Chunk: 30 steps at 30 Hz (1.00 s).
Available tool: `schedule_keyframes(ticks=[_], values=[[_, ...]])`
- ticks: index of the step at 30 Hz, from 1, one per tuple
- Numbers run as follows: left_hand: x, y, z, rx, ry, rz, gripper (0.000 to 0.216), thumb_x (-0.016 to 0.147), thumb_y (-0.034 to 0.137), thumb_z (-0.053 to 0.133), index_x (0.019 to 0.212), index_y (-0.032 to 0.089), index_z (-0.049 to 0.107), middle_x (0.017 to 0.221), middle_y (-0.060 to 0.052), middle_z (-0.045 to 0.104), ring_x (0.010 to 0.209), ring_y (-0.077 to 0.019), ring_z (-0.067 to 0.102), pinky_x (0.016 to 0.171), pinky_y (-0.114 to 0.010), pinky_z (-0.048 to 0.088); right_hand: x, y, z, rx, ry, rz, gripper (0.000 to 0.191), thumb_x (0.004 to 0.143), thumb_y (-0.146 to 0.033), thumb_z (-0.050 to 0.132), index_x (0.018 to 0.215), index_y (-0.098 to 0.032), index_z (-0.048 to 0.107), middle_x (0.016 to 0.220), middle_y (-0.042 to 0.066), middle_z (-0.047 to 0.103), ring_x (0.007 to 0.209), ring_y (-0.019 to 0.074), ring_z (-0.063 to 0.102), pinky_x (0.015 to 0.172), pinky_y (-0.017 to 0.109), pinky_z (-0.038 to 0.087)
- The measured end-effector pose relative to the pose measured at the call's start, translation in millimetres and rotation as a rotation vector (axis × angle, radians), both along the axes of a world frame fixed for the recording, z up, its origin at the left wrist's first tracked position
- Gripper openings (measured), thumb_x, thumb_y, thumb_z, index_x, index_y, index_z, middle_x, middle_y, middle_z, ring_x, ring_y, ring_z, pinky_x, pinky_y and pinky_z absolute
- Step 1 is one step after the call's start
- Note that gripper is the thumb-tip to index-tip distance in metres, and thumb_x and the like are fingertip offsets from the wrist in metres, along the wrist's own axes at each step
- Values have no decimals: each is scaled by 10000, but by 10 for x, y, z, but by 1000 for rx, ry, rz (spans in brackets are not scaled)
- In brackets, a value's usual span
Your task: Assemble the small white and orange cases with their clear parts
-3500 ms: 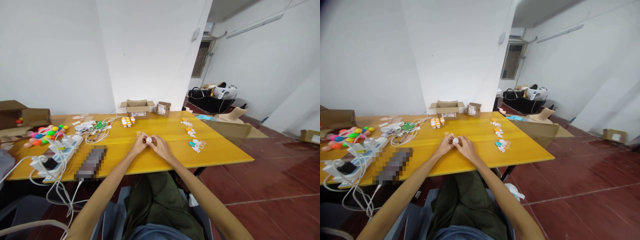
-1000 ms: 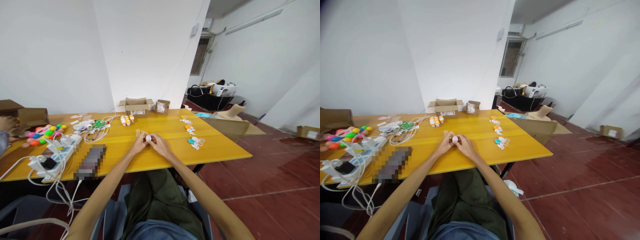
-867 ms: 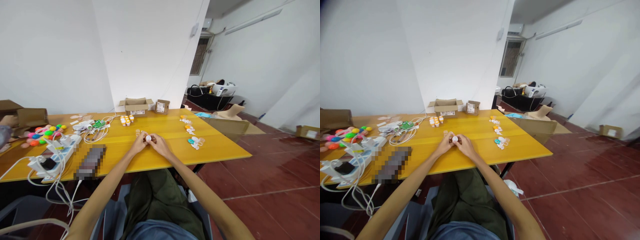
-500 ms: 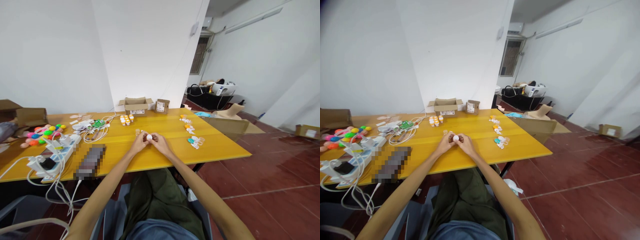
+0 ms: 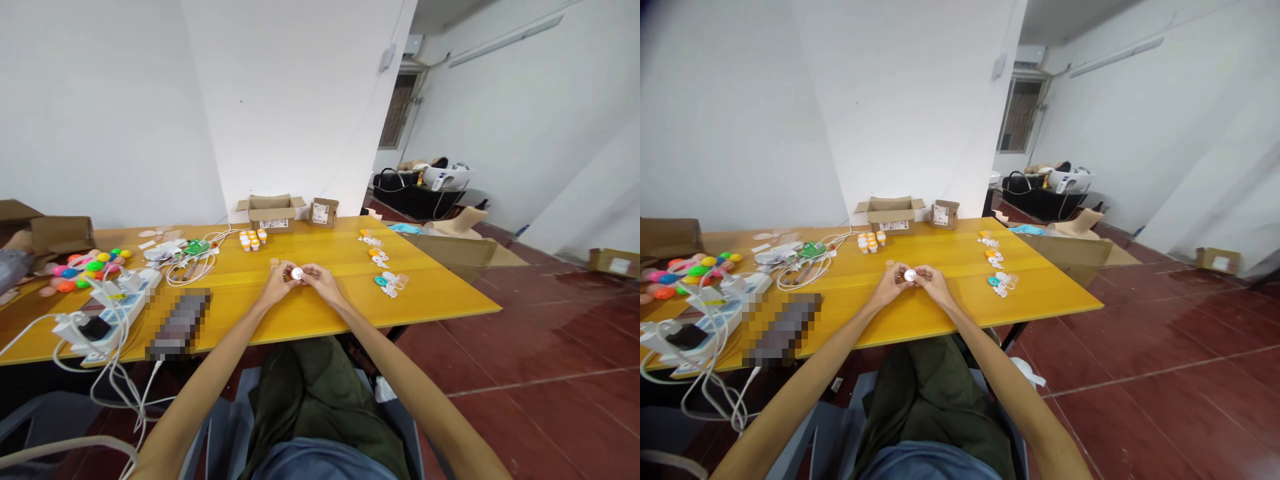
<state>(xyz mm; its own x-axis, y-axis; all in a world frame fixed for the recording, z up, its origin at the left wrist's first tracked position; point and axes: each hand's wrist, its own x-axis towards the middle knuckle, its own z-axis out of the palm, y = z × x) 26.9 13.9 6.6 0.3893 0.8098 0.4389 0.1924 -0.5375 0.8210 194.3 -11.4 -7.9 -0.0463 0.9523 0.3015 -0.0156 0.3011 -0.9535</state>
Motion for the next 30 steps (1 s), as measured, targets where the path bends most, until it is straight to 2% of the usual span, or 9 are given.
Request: schedule_keyframes(ticks=[3, 7, 11, 16, 21, 30], values=[[-7, -13, 12, 111, 54, 33, 190, 745, 164, 738, 911, 209, 655, 865, 3, 648, 802, -156, 594, 744, -282, 496, 3, 8, -9, -8, 35, -3, 336, 657, -487, 815, 833, -224, 703, 843, 40, 752, 764, 198, 702, 748, 341, 592], [-10, -47, 40, 256, 120, 88, 203, 737, 153, 763, 904, 219, 670, 906, -12, 635, 860, -177, 580, 794, -310, 500, 14, 21, -28, 0, 51, -8, 329, 641, -475, 837, 817, -227, 711, 854, 43, 757, 808, 213, 709, 769, 349, 594], [1, -59, 52, 283, 145, 97, 165, 773, 138, 721, 907, 222, 675, 865, -7, 639, 826, -172, 583, 789, -307, 502, 24, 36, -50, -17, 70, -12, 346, 633, -478, 849, 832, -228, 716, 841, 42, 754, 786, 210, 706, 742, 346, 592], [12, -25, 30, 217, 72, 90, 184, 750, 119, 707, 905, 211, 672, 873, -2, 678, 811, -162, 620, 773, -291, 516, 30, 50, -72, -26, 94, -10, 369, 657, -509, 830, 871, -224, 735, 873, 48, 758, 772, 200, 704, 733, 340, 585], [20, 23, -18, 53, -43, 10, 211, 721, 140, 732, 910, 200, 658, 846, 6, 696, 746, -146, 657, 692, -259, 535, 41, 52, -77, -11, 49, -4, 344, 703, -499, 797, 916, -232, 760, 909, 47, 769, 795, 203, 702, 777, 355, 581], [19, 52, -22, -137, -195, -13, 272, 668, 147, 773, 903, 194, 644, 881, -3, 700, 821, -156, 701, 799, -302, 571, 11, 32, -58, 15, -51, -3, 270, 723, -462, 761, 869, -237, 794, 888, 41, 782, 825, 224, 706, 788, 374, 577]])
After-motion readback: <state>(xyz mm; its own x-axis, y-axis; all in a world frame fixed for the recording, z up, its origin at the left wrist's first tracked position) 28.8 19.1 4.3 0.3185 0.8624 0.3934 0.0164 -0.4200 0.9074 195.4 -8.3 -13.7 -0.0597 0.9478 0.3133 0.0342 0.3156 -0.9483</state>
